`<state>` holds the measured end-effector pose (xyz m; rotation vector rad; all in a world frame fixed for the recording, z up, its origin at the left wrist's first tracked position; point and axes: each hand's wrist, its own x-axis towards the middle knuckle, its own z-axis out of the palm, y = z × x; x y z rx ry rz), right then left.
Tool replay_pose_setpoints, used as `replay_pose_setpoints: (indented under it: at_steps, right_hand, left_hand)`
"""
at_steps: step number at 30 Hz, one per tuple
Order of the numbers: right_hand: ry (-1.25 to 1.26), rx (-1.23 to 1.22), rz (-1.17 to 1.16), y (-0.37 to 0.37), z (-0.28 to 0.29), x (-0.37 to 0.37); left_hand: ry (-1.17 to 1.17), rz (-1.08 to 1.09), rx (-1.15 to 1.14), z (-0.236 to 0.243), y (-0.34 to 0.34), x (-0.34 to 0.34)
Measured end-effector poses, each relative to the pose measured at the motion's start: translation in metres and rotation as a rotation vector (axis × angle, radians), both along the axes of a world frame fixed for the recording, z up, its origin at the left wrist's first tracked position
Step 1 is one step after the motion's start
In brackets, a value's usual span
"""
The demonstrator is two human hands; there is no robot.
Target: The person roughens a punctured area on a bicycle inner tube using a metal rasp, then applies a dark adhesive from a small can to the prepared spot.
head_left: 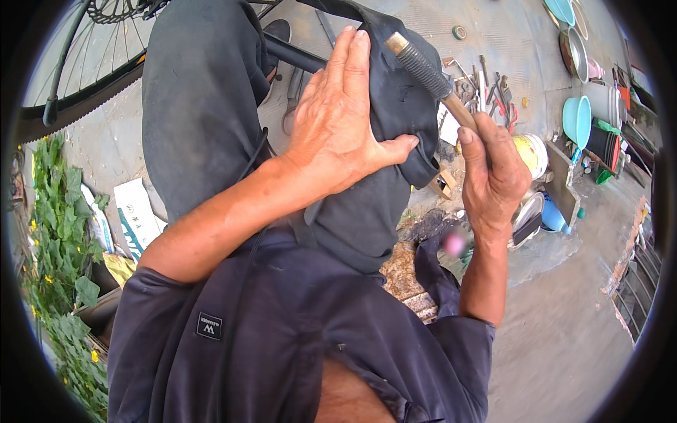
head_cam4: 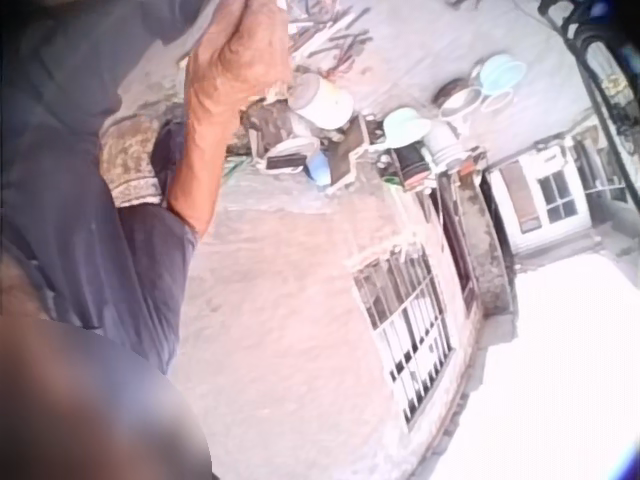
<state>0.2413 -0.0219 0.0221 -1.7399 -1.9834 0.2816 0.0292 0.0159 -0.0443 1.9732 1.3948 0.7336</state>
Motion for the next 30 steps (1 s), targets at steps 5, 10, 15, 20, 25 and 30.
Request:
replay_pose_setpoints:
  at_steps: [5,10,15,20,25,30]
  right_hand:
    - [0.140,-0.018,-0.151,-0.013,-0.008,0.013]
    - [0.838,-0.196,-0.411,-0.011,-0.017,-0.009]
    - [1.071,-0.319,-0.384,0.005,-0.039,-0.036]
    - [1.138,-0.311,-0.391,0.001,-0.041,-0.033]
    - [0.891,-0.170,-0.335,-0.003,-0.042,-0.019]
    - [0.517,-0.030,-0.180,-0.009,-0.034,-0.005]
  left_hand:
    - [0.044,0.005,0.069,0.007,0.001,-0.004]
    - [0.076,0.004,0.096,0.015,0.003,-0.007]
    - [0.054,0.004,0.145,0.017,0.010,-0.005]
    - [0.025,0.051,0.141,0.012,0.011,-0.001]
    - [0.014,0.089,-0.059,0.020,0.016,0.003]
    - [0.016,0.083,-0.017,0.018,0.015,0.004]
